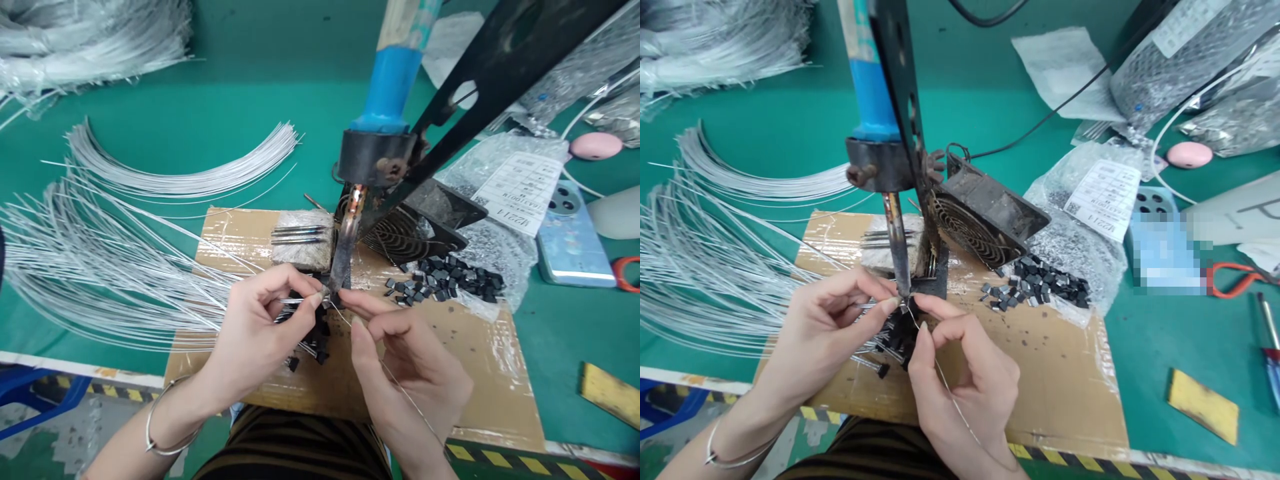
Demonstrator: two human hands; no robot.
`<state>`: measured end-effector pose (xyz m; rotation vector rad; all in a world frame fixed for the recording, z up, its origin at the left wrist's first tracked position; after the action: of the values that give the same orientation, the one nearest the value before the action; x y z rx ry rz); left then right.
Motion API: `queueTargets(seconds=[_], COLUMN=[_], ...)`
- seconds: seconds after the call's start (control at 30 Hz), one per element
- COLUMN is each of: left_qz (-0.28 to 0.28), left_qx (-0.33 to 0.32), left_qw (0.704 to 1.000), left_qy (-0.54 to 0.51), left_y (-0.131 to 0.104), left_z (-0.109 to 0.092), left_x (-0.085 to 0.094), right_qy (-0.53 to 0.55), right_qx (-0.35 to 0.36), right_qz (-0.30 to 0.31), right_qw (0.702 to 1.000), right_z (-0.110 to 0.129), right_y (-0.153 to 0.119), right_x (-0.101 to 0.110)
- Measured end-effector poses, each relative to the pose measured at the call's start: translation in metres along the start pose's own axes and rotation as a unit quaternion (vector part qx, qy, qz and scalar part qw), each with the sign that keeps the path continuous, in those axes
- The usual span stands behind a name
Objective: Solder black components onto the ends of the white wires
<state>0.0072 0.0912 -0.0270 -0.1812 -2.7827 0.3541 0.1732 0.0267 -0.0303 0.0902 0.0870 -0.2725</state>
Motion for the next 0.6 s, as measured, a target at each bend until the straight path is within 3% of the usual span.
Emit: queueTargets(seconds=[0.37,0.6], left_qz=[0.002,-0.005], left_qx=[-0.008,-0.006], left_qw=[1.0,1.0], left_qy=[0.013,0.012], left_y=[-0.0016,-0.0029], left_z=[-0.0017,-0.0001], left_x=[-0.0005,0.0019], right_qy=[-0.019,-0.034], right_qx=[0.021,0.039], right_qz=[-0.016,0.007], right_qw=[0.999,0.999], right_z=[0.0066,0.008], right_y=[-0.0001,0.0007], right_x=[-0.0011,-0.0016])
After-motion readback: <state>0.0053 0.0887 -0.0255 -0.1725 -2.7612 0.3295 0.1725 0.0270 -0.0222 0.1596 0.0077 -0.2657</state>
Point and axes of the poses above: each hand's wrist, its own y-axis towards the middle knuckle, its own x-axis out of the back of the hand, z = x × y, the point moved 9 cm from there along y, towards the middle knuckle, and after that the axes turned 13 degrees about y, right-handed, at the moved point
